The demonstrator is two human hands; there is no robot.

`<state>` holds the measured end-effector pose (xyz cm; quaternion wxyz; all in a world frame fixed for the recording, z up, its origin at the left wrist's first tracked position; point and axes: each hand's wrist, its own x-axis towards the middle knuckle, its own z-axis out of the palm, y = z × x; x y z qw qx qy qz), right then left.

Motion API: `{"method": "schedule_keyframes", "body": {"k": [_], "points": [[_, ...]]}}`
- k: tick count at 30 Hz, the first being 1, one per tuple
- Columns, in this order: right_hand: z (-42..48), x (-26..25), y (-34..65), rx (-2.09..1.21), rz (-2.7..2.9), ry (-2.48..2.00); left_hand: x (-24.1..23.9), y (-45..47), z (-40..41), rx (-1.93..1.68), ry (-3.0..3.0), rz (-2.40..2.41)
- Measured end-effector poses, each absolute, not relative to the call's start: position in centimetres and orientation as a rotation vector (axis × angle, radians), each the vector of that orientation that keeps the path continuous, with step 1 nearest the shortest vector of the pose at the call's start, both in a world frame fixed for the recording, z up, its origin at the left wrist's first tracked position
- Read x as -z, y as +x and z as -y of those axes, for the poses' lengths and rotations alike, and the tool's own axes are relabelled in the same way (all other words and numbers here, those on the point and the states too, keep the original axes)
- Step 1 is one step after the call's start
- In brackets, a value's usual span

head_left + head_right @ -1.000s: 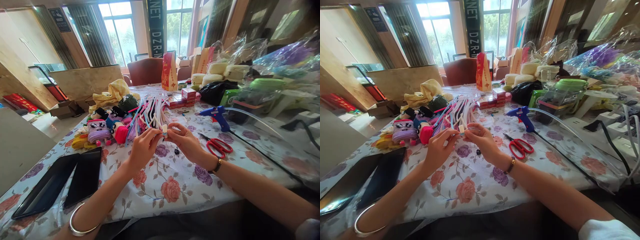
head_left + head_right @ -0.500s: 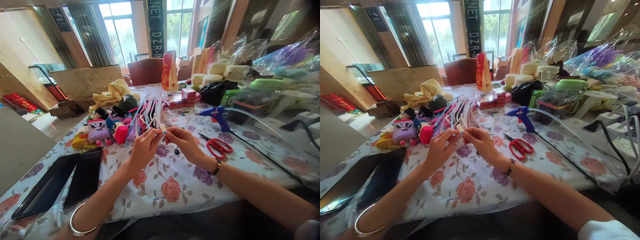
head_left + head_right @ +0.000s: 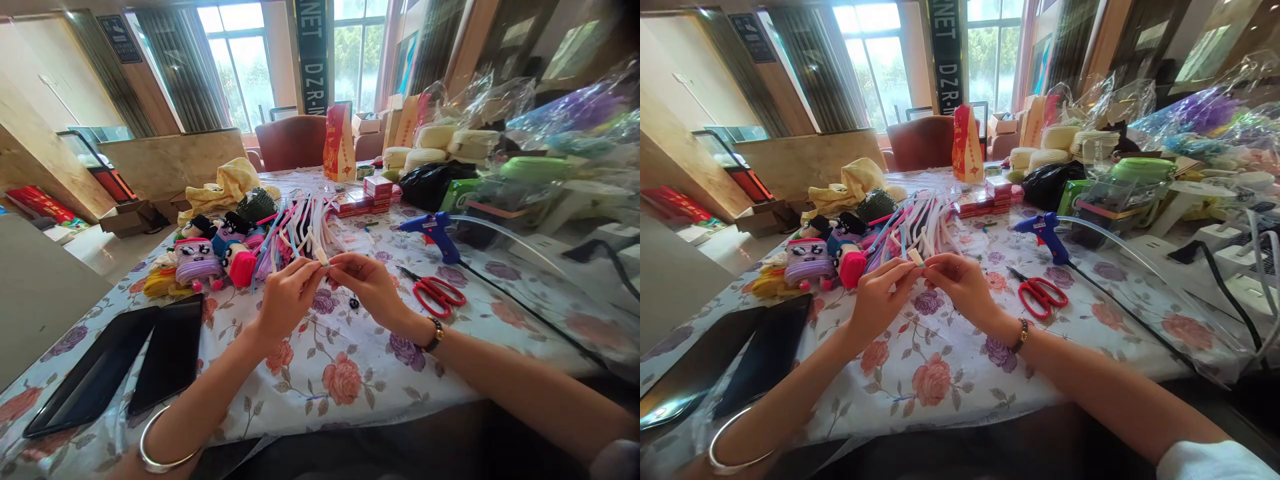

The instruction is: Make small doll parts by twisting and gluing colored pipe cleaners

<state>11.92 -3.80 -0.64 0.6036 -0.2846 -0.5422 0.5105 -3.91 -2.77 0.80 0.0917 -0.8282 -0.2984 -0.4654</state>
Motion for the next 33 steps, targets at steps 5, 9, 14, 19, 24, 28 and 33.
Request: {"method": "schedule_keyframes", "body": {"k": [5, 9, 14, 19, 24, 28, 33], "points": [[3.85, 0.59, 11.86, -1.180, 1.283, -0.623, -0.84, -3.80, 2.80, 1.404, -2.419, 0.867], [3.88, 0.60, 11.85, -1.173, 1.319, -0.617, -1.21, -3.72, 2.88, 1.444, -2.428, 0.863], [3.94, 0.82, 11.73, -1.118, 1.356, -0.632, -1.58, -3.77, 2.99, 1.489, -2.492, 0.862], [3.97, 1.00, 11.88, -0.987, 1.453, -0.671, -1.60, -3.82, 2.96, 1.511, -2.553, 0.814], [4.25, 0.65, 11.98, -0.850, 1.519, -0.724, -1.61, -4.00, 2.77, 1.541, -2.584, 0.704], [4.37, 0.50, 11.97, -0.777, 1.554, -0.698, -1.57, -4.31, 2.58, 1.530, -2.613, 0.652], [4.41, 0.33, 12.04, -0.743, 1.573, -0.695, -1.69, -4.49, 2.49, 1.595, -2.657, 0.646]]}}
